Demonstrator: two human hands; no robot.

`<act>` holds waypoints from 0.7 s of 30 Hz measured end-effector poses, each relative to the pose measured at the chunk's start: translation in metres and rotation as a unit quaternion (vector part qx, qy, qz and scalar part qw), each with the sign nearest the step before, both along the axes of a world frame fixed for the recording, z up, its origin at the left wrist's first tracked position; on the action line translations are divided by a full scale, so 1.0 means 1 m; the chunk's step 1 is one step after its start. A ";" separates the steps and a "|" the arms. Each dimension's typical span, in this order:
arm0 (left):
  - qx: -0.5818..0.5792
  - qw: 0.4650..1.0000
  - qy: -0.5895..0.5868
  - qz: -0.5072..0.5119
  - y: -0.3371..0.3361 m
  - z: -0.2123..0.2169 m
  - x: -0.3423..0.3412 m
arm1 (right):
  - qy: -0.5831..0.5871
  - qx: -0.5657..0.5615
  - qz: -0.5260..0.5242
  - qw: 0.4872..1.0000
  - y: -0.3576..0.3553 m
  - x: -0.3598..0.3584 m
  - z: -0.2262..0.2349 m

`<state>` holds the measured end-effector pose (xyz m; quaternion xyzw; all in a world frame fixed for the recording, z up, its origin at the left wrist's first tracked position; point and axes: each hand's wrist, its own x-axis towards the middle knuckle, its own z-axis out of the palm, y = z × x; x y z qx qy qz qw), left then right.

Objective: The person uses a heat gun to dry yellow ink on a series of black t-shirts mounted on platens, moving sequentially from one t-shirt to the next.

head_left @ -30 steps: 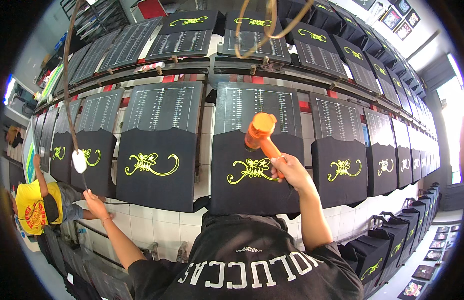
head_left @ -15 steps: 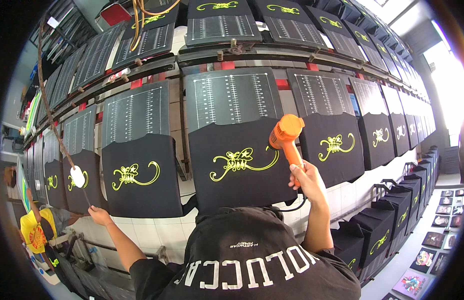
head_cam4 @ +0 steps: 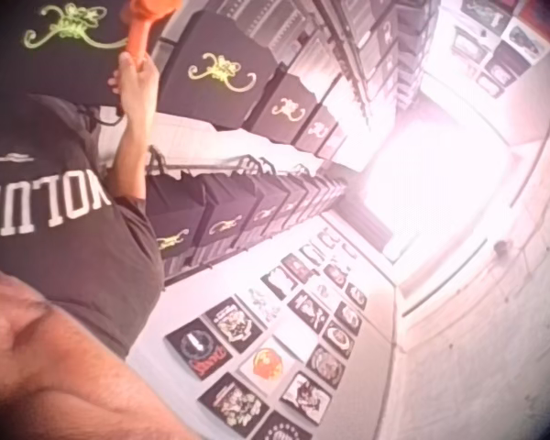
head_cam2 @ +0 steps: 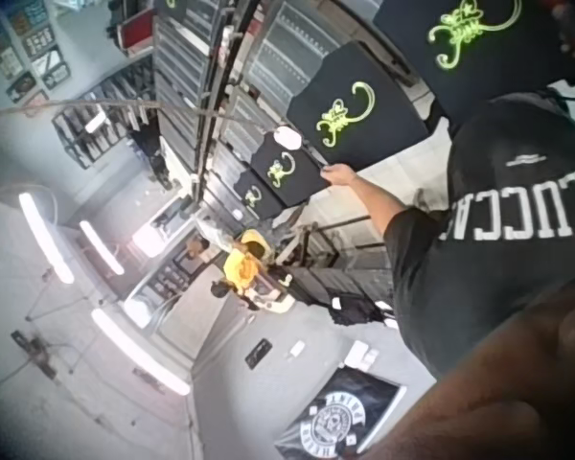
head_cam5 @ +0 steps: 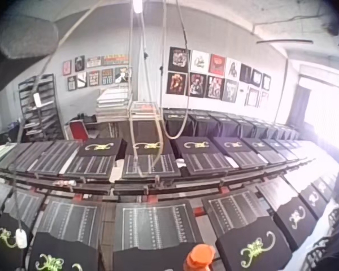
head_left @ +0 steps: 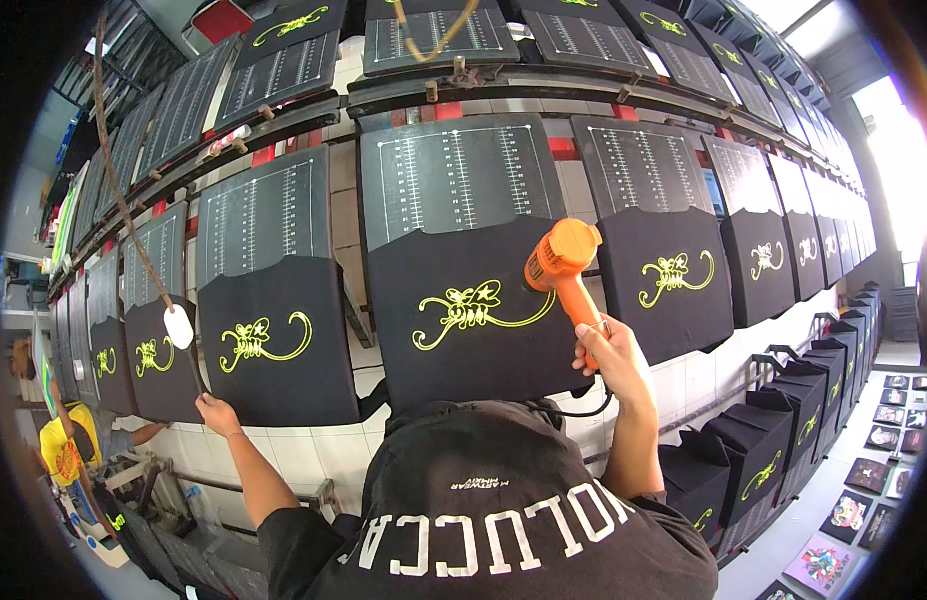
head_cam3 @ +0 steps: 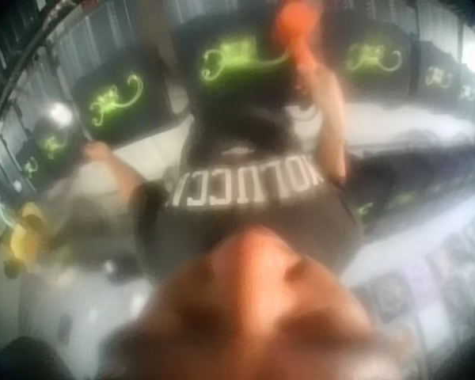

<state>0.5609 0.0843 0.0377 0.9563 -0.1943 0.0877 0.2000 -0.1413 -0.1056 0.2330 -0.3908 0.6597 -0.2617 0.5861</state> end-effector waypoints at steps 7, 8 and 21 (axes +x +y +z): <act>0.001 0.999 0.038 0.016 -0.011 0.005 -0.022 | 0.006 -0.011 -0.008 1.000 -0.005 0.001 -0.003; -0.012 0.999 0.037 0.008 -0.012 0.005 -0.026 | 0.016 -0.010 -0.010 1.000 -0.006 0.000 -0.004; -0.031 0.998 0.054 -0.006 -0.004 -0.020 -0.061 | 0.022 -0.007 -0.046 0.999 0.001 -0.007 -0.002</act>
